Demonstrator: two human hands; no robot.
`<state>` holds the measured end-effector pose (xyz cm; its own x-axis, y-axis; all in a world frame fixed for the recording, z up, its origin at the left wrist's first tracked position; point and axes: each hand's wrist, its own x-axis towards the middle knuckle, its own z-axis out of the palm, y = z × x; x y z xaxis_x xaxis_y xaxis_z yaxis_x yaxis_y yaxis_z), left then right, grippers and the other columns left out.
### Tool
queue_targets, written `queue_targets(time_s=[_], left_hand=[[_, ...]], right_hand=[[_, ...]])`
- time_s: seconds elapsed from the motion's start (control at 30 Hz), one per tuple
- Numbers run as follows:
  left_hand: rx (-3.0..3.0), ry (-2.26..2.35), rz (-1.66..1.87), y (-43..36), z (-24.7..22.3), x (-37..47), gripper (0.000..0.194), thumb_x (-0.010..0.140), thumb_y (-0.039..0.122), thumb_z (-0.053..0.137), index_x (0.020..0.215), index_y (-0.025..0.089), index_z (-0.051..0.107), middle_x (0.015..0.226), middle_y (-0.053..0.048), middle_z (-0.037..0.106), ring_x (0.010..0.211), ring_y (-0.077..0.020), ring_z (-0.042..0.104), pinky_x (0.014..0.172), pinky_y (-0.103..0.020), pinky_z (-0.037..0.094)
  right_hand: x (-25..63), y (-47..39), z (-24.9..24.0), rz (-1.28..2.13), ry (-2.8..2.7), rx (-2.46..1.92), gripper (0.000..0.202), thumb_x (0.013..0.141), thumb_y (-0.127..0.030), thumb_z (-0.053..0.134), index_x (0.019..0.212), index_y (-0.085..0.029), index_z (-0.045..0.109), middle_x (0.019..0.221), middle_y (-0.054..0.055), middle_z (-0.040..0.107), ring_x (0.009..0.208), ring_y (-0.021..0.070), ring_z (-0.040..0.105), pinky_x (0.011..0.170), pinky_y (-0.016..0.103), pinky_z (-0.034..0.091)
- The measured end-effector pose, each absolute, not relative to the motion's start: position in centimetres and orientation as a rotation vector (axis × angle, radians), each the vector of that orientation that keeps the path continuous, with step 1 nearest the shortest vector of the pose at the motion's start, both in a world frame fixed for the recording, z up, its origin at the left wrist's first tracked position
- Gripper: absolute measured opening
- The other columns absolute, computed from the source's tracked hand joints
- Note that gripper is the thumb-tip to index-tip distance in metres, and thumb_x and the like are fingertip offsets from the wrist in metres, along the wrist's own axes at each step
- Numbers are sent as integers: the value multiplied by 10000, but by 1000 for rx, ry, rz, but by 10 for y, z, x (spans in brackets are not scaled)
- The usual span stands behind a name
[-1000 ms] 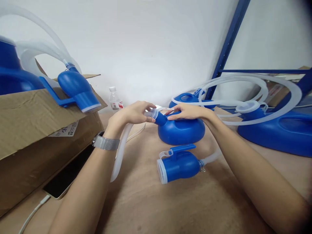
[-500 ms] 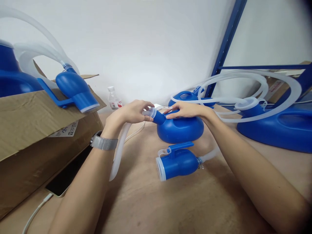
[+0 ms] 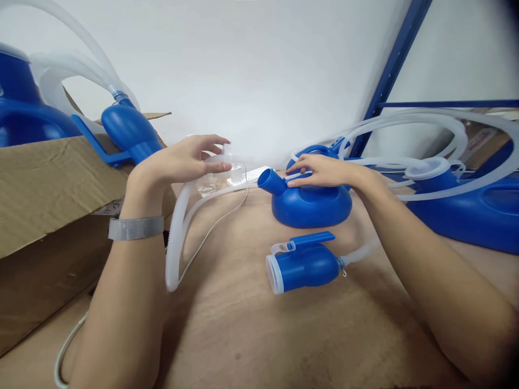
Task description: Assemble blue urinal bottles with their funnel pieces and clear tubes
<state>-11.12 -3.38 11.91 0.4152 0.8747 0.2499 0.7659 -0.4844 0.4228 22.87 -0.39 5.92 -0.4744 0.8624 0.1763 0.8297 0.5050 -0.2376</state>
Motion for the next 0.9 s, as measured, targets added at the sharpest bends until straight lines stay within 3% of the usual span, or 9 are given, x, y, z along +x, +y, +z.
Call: queue_targets(time_s=[0.1, 0.2, 0.27, 0.37, 0.47, 0.57, 0.63, 0.77, 0.9], left_hand=[[2338, 1496, 775, -39, 122, -117, 713, 846, 508, 741, 1494, 267, 567, 1444, -107, 650, 1275, -357, 640, 1070, -517, 550], [2293, 1486, 964, -45, 126, -123, 681, 848, 520, 744, 1474, 307, 579, 1432, -88, 651, 1184, -326, 688, 1004, -477, 589], [2268, 1427, 1092, -48, 127, -125, 653, 843, 504, 753, 1449, 323, 592, 1422, -75, 652, 1115, -296, 717, 941, -434, 615], [2260, 1388, 1179, -50, 128, -124, 621, 854, 436, 757, 1438, 310, 588, 1400, -64, 662, 1059, -247, 723, 919, -395, 612], [2272, 1391, 1194, -50, 129, -120, 621, 882, 422, 748, 1459, 285, 562, 1393, -76, 662, 1040, -232, 719, 917, -382, 605], [2242, 1387, 1277, -49, 128, -114, 635, 885, 446, 746, 1464, 274, 546, 1445, -94, 624, 1027, -250, 729, 875, -396, 615], [2227, 1365, 1352, -48, 128, -112, 650, 877, 476, 749, 1459, 280, 536, 1483, -94, 597, 1027, -256, 730, 848, -402, 621], [2218, 1307, 1502, -44, 126, -109, 702, 842, 557, 760, 1443, 291, 512, 1472, -69, 600, 1043, -251, 719, 842, -385, 617], [2151, 1387, 1627, -37, 122, -104, 743, 866, 622, 695, 1480, 313, 414, 1508, -19, 573, 1110, -245, 688, 834, -368, 609]], right_hand=[[207, -26, 76, 87, -2452, -1264, 570, 892, -662, 644, 1262, -246, 765, 1299, 125, 713, 1197, 368, 650, 1036, 492, 503], [181, -45, 82, 272, -2564, -1105, 494, 926, -615, 641, 1250, -262, 760, 1223, 86, 739, 1117, 315, 672, 970, 440, 530], [169, -47, 77, 298, -2700, -993, 447, 919, -558, 683, 1255, -273, 758, 1279, 81, 708, 1135, 301, 655, 998, 436, 517], [169, -33, 58, 5, -2709, -942, 401, 878, -486, 755, 1230, -295, 770, 1405, 101, 604, 1277, 349, 559, 1113, 509, 445], [187, -14, 39, -173, -2515, -1157, 708, 838, -528, 787, 1491, -335, 594, 1547, 135, 477, 1411, 432, 445, 1168, 596, 382], [206, -1, 31, -22, -2438, -1445, 1005, 818, -636, 758, 1662, -286, 338, 1511, 179, 546, 1347, 452, 539, 1111, 587, 446], [216, 4, 32, 56, -2426, -1493, 984, 813, -664, 738, 1632, -229, 410, 1430, 181, 634, 1279, 431, 609, 1078, 541, 483], [233, 5, 47, 20, -2265, -1427, 597, 889, -557, 662, 1357, -189, 718, 1206, 142, 770, 1070, 370, 711, 978, 489, 529], [251, -1, 62, -126, -1992, -1473, 403, 947, -451, 572, 1178, -214, 804, 1135, 119, 799, 984, 346, 726, 964, 496, 524]])
